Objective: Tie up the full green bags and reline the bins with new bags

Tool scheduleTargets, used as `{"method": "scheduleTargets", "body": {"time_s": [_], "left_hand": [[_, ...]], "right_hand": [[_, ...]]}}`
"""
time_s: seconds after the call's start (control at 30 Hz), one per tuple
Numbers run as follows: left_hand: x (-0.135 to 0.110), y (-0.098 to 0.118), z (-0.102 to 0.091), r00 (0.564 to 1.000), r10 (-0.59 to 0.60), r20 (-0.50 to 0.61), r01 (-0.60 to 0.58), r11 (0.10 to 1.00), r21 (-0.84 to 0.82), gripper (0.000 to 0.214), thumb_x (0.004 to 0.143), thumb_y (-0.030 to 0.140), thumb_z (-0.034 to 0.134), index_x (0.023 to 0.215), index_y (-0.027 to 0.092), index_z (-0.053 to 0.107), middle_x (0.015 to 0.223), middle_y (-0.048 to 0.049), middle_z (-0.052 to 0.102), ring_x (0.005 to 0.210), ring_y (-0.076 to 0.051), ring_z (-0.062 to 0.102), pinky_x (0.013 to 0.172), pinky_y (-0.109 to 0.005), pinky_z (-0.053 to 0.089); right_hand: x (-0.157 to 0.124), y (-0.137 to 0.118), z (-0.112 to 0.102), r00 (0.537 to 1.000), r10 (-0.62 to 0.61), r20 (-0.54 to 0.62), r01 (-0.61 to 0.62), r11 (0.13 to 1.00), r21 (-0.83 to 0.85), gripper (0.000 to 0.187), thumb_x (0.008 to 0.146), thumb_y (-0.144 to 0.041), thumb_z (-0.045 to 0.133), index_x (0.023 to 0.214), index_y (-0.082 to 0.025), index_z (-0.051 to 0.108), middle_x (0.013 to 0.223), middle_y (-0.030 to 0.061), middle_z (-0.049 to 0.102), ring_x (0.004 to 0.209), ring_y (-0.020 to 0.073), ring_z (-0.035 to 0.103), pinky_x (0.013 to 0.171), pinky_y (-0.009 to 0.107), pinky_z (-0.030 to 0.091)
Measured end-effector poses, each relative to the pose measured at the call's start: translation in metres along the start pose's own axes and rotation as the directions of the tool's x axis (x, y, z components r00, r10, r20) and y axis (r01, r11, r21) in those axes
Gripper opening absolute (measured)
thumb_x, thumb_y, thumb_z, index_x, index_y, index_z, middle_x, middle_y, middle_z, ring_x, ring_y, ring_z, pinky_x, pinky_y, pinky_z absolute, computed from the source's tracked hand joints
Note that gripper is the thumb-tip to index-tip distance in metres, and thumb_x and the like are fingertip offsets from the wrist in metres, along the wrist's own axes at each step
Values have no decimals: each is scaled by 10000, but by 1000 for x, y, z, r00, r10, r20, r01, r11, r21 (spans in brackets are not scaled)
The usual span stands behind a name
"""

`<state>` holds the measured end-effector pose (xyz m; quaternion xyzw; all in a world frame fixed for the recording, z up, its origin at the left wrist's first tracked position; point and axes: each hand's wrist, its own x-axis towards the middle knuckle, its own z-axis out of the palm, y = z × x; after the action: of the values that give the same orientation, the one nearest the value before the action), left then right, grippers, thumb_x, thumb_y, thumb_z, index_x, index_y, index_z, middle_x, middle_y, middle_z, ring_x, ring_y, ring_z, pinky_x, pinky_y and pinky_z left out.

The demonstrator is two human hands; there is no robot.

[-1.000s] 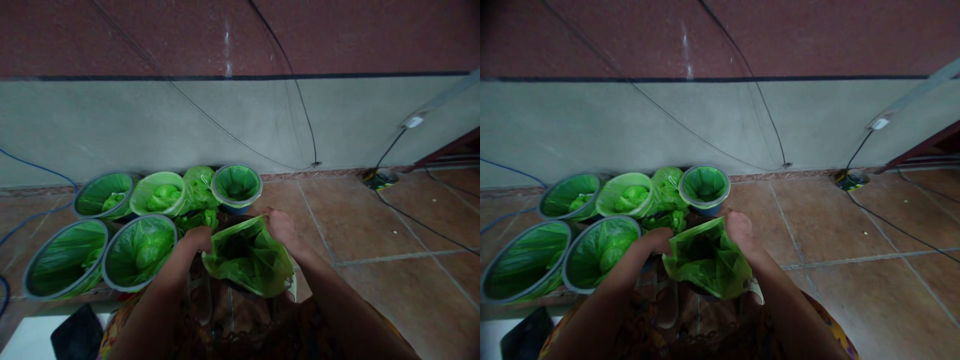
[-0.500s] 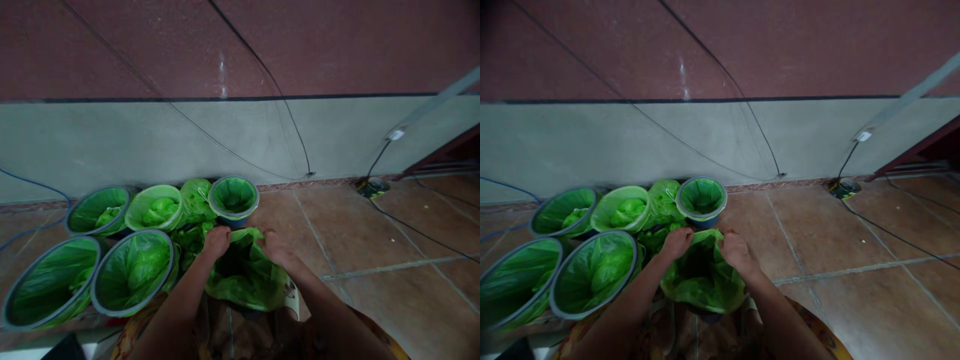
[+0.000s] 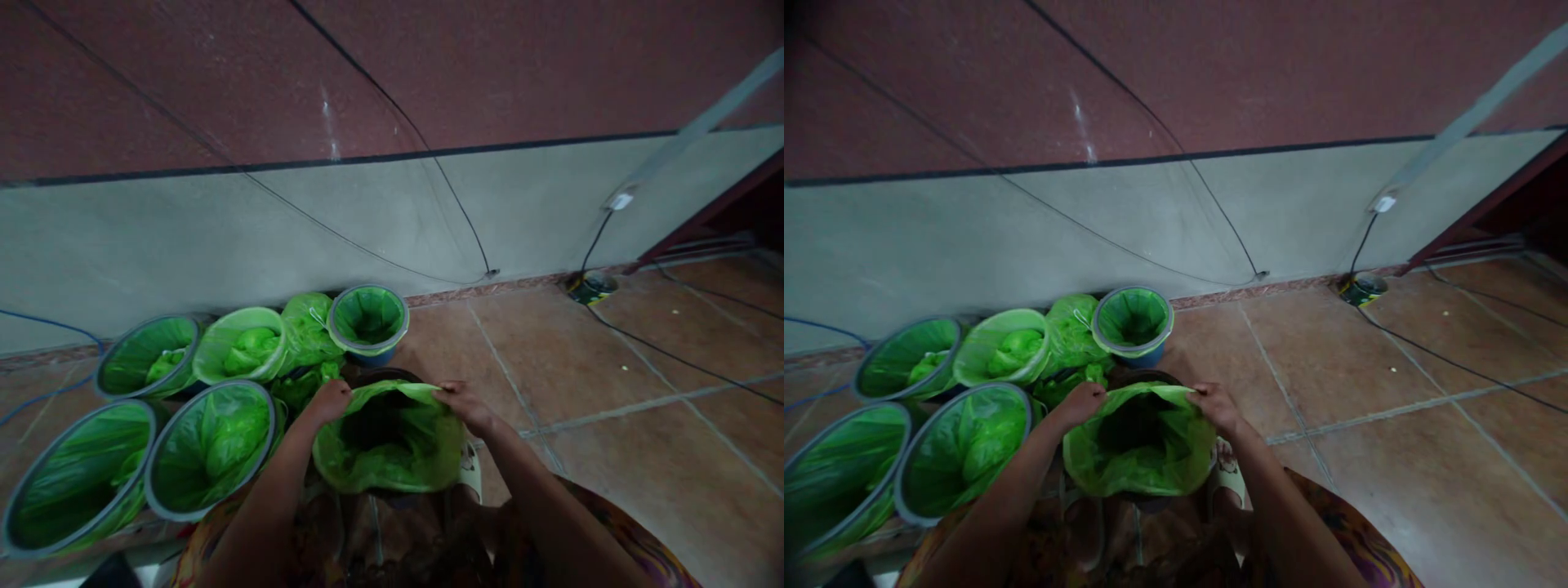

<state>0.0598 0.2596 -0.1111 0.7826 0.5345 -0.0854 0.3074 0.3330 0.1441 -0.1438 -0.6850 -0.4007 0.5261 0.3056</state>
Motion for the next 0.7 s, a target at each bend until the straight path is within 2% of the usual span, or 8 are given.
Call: {"method": "scheduleTargets", "body": {"time_s": [0.07, 0.13, 0.2, 0.27, 0.33, 0.4, 0.5, 0.7], "left_hand": [[-12, -3, 4, 998, 9, 63, -6, 999, -48, 269, 794, 172, 480, 560, 147, 610, 523, 31, 492, 577, -121, 499, 569, -218, 355], [-17, -6, 8, 995, -2, 100, 10, 996, -88, 265, 772, 169, 500, 523, 149, 587, 498, 40, 458, 558, -114, 480, 551, -212, 338], [-13, -8, 11, 995, -50, 82, 58, 994, -97, 262, 782, 164, 496, 541, 148, 599, 520, 30, 497, 575, -119, 503, 564, -215, 350], [-1, -9, 14, 993, -117, 25, 119, 990, -76, 270, 818, 165, 464, 607, 145, 633, 593, -1, 579, 628, -137, 550, 604, -228, 380], [14, -10, 18, 981, -187, -43, 184, 981, -52, 294, 857, 170, 417, 703, 136, 665, 714, -54, 655, 711, -162, 598, 664, -252, 407], [27, -11, 21, 965, -242, -103, 239, 970, -40, 318, 886, 179, 380, 802, 129, 683, 839, -103, 694, 803, -184, 629, 722, -271, 420], [41, -12, 26, 938, -303, -171, 295, 953, -71, 321, 901, 195, 377, 891, 135, 692, 936, -126, 715, 873, -195, 652, 756, -272, 426], [56, -20, 34, 897, -401, -186, 360, 907, -219, 296, 880, 195, 417, 839, 144, 706, 889, -106, 720, 858, -194, 658, 737, -261, 437]], "right_hand": [[-9, 2, -11, 978, 31, 208, -51, 995, 91, 380, 730, -527, 621, 757, -150, 657, 645, 6, 633, 561, 125, 541, 545, 227, 421], [-8, 4, -16, 949, 78, 306, -114, 988, 101, 395, 717, -541, 634, 770, -151, 669, 650, 8, 642, 554, 128, 539, 552, 239, 428], [3, 6, -15, 969, 63, 238, -76, 996, 46, 372, 747, -523, 604, 752, -157, 672, 647, 13, 644, 559, 136, 546, 549, 246, 427], [23, 6, -9, 996, -29, 80, 34, 998, -54, 329, 777, -471, 568, 716, -164, 672, 654, 19, 653, 594, 149, 569, 566, 248, 431], [45, 5, 0, 990, -120, -76, 108, 983, -150, 297, 795, -412, 537, 717, -169, 689, 697, 32, 685, 663, 166, 611, 616, 251, 454], [64, 3, 8, 973, -153, -175, 115, 971, -208, 284, 803, -373, 522, 758, -171, 716, 754, 46, 720, 719, 182, 645, 668, 258, 475], [82, -1, 18, 956, -179, -234, 118, 961, -252, 277, 816, -338, 515, 802, -170, 734, 807, 59, 742, 746, 186, 664, 695, 257, 480], [101, 4, 25, 956, -160, -245, 89, 957, -277, 269, 850, -288, 495, 809, -162, 729, 825, 58, 741, 781, 170, 664, 717, 234, 480]]}}
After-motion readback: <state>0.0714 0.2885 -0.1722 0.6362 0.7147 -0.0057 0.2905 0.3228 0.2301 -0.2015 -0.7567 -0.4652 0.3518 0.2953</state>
